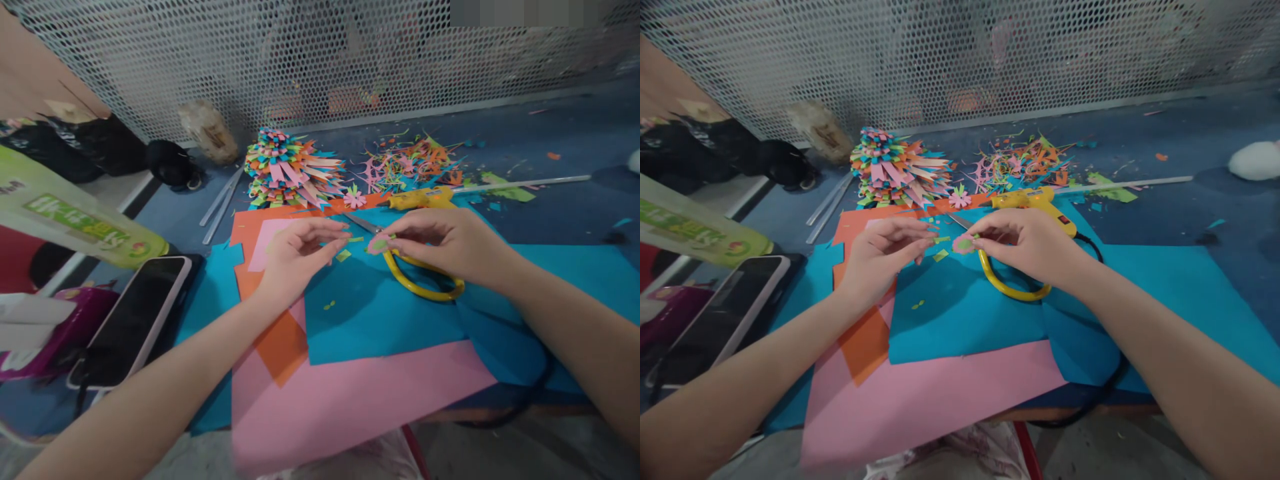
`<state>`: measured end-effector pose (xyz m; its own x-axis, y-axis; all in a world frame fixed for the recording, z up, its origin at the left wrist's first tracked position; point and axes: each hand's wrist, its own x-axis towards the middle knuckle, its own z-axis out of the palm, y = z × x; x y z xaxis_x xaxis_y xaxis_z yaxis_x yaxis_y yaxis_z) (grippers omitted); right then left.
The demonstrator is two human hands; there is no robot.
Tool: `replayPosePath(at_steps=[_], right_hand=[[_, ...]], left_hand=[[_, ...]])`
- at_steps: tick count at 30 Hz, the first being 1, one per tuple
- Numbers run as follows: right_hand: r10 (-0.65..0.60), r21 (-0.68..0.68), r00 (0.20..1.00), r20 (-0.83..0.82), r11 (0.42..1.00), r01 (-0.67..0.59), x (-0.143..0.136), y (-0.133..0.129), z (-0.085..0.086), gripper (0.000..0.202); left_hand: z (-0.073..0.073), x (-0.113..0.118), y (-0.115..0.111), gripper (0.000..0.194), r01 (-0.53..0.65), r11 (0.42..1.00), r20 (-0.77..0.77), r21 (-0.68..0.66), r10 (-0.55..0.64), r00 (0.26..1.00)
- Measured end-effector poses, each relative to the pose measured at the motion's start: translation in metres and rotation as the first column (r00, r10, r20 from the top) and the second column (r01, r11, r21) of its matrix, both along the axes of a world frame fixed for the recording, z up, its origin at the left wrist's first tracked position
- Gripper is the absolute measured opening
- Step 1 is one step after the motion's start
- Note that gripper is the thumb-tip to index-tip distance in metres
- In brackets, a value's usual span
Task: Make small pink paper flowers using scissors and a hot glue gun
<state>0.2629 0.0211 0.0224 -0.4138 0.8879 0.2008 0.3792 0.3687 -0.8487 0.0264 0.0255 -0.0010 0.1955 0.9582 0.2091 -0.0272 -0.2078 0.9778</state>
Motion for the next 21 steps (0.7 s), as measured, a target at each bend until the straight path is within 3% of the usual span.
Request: replayPosePath(at_steps=[12,21], right_hand=[[0.044,0.146,0.989,0.142,0.987,-0.064,0.0024,0.0013,0.001,0.021],[0.055,0.115,0.987,0.148,0.991,-0.073,0.0007,0.0017,0.0019,0.019]], left_hand=[[-0.0003,0.0012,-0.0011,0.026,0.101,0.995,0.002,-0.026,-0.101,0.995],[0.003,0.003,-0.002,0.029,0.14,0.987,0.052,-0.074,-0.137,0.989]])
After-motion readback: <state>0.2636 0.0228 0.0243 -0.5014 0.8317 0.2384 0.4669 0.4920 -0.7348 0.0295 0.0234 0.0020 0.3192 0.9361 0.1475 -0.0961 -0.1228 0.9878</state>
